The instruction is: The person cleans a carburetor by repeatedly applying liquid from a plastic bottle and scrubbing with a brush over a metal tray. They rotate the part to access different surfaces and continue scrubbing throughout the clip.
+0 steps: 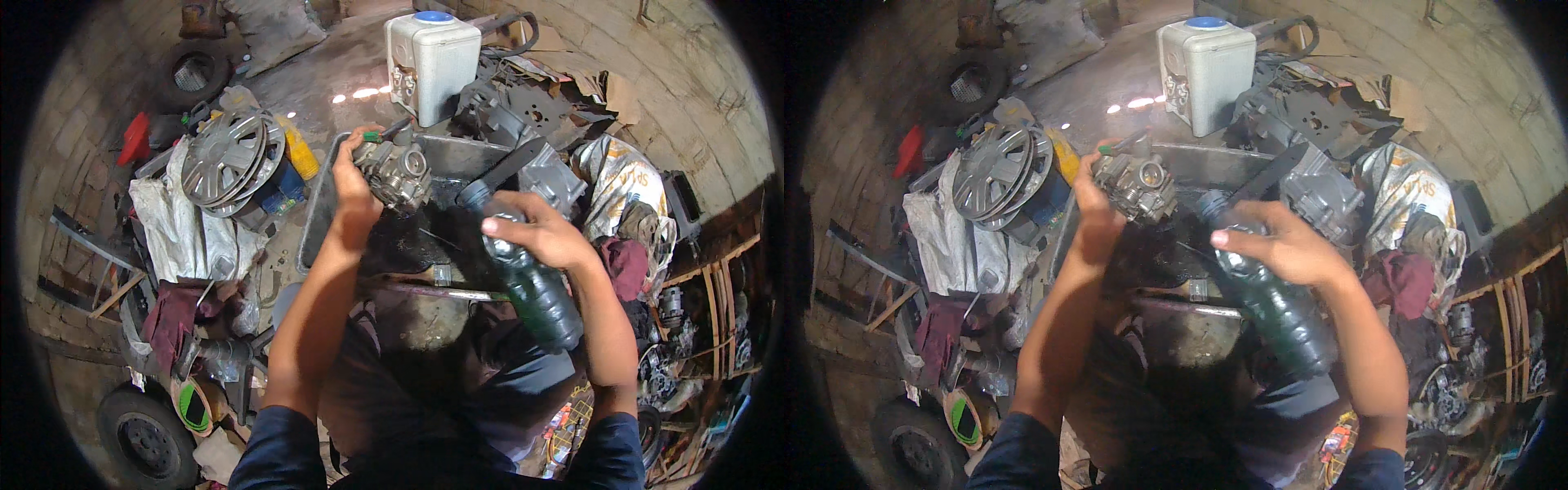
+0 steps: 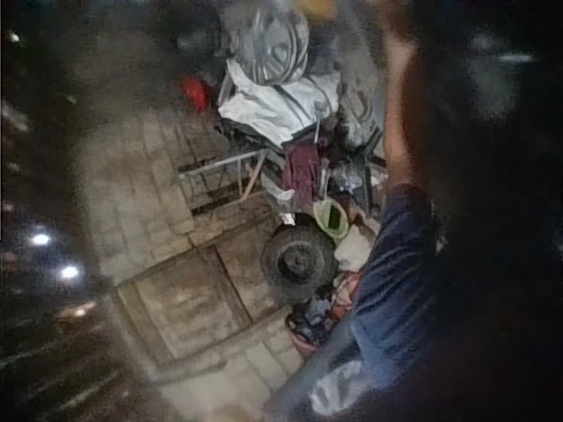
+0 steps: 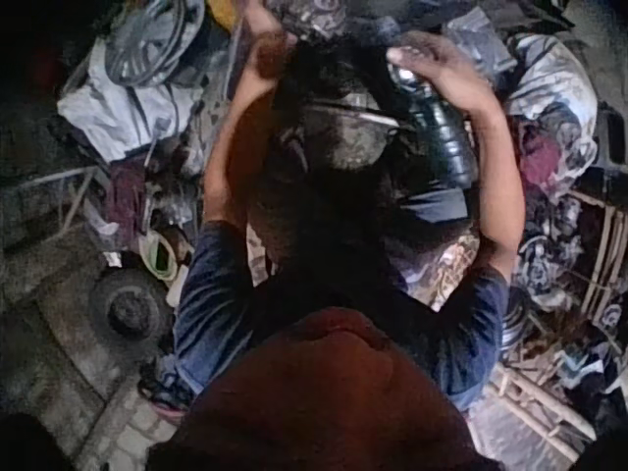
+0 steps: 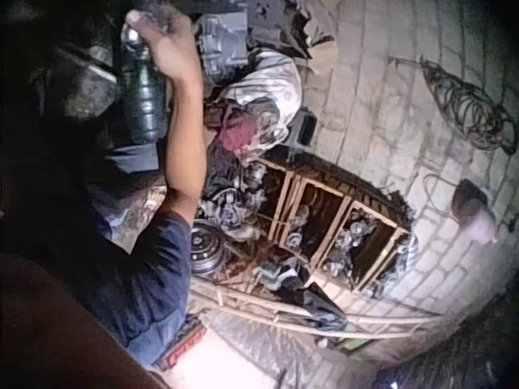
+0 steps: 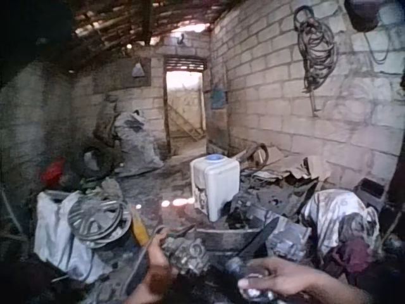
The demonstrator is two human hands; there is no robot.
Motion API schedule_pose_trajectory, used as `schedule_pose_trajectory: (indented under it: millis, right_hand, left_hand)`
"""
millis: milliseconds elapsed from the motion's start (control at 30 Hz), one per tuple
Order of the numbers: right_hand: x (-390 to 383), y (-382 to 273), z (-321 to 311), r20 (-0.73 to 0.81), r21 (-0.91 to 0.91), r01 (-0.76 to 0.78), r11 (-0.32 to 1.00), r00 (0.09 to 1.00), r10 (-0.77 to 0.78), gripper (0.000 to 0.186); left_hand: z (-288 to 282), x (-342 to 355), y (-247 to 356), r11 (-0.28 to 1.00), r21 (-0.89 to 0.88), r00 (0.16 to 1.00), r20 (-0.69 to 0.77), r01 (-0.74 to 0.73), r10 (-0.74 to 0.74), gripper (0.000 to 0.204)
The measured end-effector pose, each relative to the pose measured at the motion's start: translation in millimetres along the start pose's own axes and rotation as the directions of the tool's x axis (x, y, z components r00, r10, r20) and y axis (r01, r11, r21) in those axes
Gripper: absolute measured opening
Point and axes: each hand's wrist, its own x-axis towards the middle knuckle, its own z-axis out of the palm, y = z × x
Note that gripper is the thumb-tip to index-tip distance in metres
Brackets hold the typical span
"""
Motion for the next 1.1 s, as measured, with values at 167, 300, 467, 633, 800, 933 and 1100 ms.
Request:
schedule_pose_trajectory:
  millis: [167,300,467,633,800,933,1100]
  right_hand:
    - [-5,-9,13,0.071,-0.063,-0.028,0.998,0.997,0.032,0.075]
    - [-7,-25,10,0.115,-0.053,-0.116,0.992,0.986,0.122,0.083]
    - [-8,-31,8,0.119,-0.039,-0.144,0.989,0.982,0.148,0.074]
    - [-7,-24,10,0.161,-0.03,-0.087,0.996,0.983,0.091,0.071]
    - [-10,-25,12,0.188,-0.015,-0.069,0.998,0.98,0.07,0.069]
    - [-15,-40,14,0.19,-0.05,-0.058,0.997,0.979,0.066,0.067]
    - [-10,-35,15,0.241,-0.035,-0.019,0.999,0.97,0.027,0.066]
  left_hand:
    - [2,2,0,1.0,0.003,0.999,0.035,0.019,-0.019,0.037]
    - [1,2,3,0.998,0.068,0.997,0.075,0.0,-0.005,0.038]
    - [10,-4,9,0.998,0.063,0.997,0.067,0.025,-0.029,0.038]
    - [3,-2,11,0.999,0.02,0.995,0.098,0.031,-0.033,0.039]
    - [5,-6,13,1.0,0.014,0.999,0.049,0.022,-0.023,0.038]
    - [7,-8,14,1.0,0.013,1.0,0.028,-0.001,0.001,0.036]
    - [11,-9,14,0.998,0.063,1.0,-0.02,-0.009,0.01,0.035]
